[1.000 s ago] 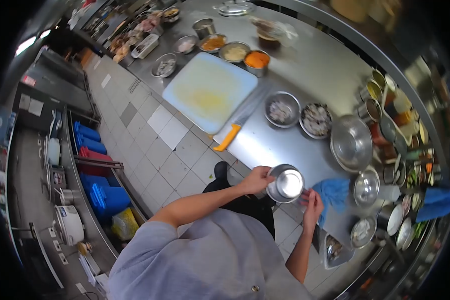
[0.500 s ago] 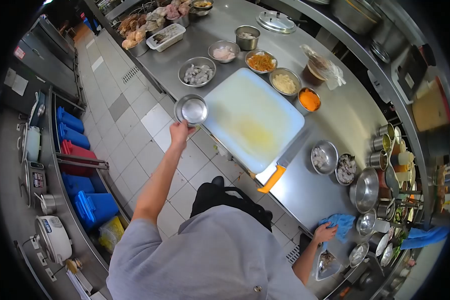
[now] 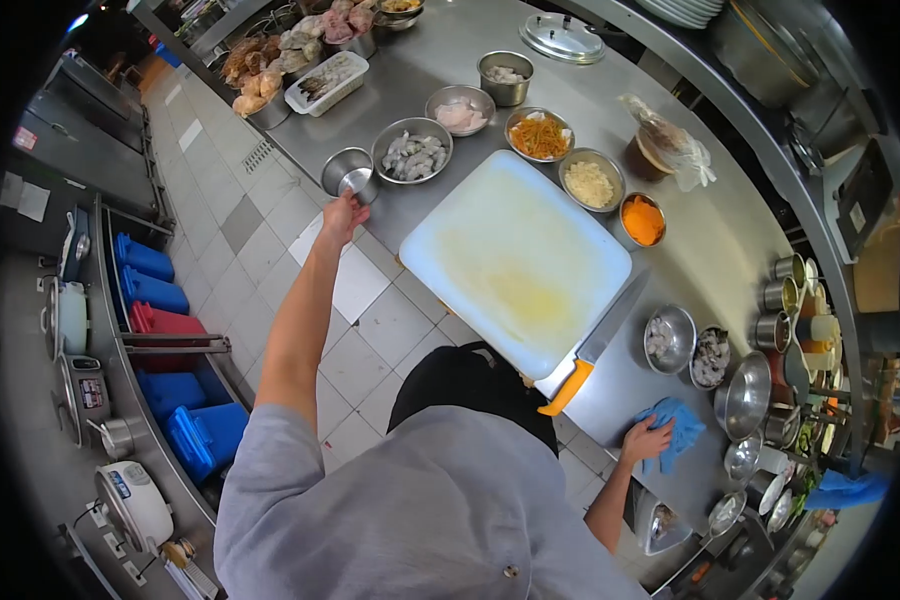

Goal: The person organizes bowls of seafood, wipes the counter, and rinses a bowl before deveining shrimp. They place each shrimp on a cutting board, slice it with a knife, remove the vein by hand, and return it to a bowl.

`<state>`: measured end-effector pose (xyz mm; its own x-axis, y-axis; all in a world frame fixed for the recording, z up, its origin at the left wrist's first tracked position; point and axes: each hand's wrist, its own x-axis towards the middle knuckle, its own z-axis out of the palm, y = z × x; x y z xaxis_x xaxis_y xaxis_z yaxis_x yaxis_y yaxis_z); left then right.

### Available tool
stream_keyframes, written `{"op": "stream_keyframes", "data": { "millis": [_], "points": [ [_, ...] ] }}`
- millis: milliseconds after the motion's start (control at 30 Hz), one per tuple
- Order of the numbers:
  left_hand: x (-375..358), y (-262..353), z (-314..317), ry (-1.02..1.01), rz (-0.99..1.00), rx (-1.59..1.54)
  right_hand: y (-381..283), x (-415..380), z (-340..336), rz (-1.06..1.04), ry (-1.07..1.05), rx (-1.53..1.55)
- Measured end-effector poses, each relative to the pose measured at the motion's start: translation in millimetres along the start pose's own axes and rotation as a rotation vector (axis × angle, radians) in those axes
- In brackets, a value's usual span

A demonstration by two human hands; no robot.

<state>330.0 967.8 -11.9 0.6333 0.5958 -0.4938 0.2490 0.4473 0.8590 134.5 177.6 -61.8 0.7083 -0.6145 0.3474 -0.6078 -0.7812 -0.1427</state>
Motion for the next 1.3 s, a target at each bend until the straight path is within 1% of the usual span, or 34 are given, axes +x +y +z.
{"op": "stream_keyframes", "data": {
  "millis": [67,133,233,333,367,433,467,500,533,633,700,767,800,833,867,967,1067,1133,1167,1267,1300],
  "points": [
    [11.3,12.0,0.3,-0.016,0.034,0.081,-12.8,15.0,13.0,-0.052,0.017,0.039],
    [13.6,21.7,2.4,-0.017,0.079,0.172,-18.6,16.9,8.2,-0.106,0.006,0.068],
    [14.5,38.8,6.4,-0.053,0.021,0.259,-36.5,17.2,-2.1,-0.104,-0.030,0.137],
    [21.8,23.5,26.9,0.027,0.623,0.758,-56.7,11.6,-8.9,-0.122,0.091,0.364],
    [-9.6,30.5,48.6,-0.065,0.737,0.725,-72.0,0.5,-20.6,-0.152,0.138,0.321],
    [-28.5,39.8,81.8,-0.188,0.903,0.773,-124.7,-23.4,-64.2,-0.232,0.229,0.230],
    [-30.7,47.9,95.0,-0.245,0.993,0.783,-138.5,-37.9,-64.4,-0.177,0.098,0.347],
    [-29.9,59.8,106.4,-0.266,0.974,0.999,-147.0,-54.9,-59.0,-0.120,-0.034,0.460],
    [-21.9,65.5,113.7,-0.294,0.945,1.105,-154.0,-70.8,-59.5,-0.059,-0.168,0.570],
    [12.3,65.0,131.7,-0.400,0.895,1.420,-177.9,-97.6,-64.4,0.041,-0.379,0.742],
    [28.5,57.8,136.1,-0.429,1.050,1.373,-191.8,-104.0,-74.9,0.084,-0.351,0.695],
    [44.4,49.6,134.2,-0.487,1.104,1.295,-198.5,-108.3,-79.7,0.189,-0.421,0.775],
    [52.7,47.4,131.6,-0.533,1.075,1.249,-201.3,-112.4,-81.8,0.196,-0.421,0.811],
    [57.1,47.2,129.9,-0.568,1.042,1.208,-210.8,-113.8,-88.5,0.189,-0.406,0.783],
    [51.7,53.8,131.7,-0.599,0.980,1.242,-208.5,-116.1,-86.8,0.134,-0.398,0.719],
    [52.3,64.2,132.8,-0.653,0.833,1.348,-210.2,-115.7,-84.2,0.162,-0.364,0.685],
    [53.2,70.0,130.7,-0.676,0.781,1.351,-206.5,-112.2,-76.7,0.151,-0.299,0.678],
    [42.2,67.1,126.4,-0.685,0.865,1.098,-207.2,-100.2,-82.4,0.177,-0.245,0.706],
    [35.8,64.8,127.4,-0.687,0.899,0.969,-205.3,-91.9,-89.1,0.238,-0.215,0.663],
    [-38.5,76.0,144.4,-0.717,1.042,0.914,-162.2,-71.0,-60.8,0.140,0.085,0.502],
    [-52.2,66.1,149.1,-0.759,1.176,0.904,-150.2,-61.6,-59.2,0.198,0.052,0.499]
  ]
}}
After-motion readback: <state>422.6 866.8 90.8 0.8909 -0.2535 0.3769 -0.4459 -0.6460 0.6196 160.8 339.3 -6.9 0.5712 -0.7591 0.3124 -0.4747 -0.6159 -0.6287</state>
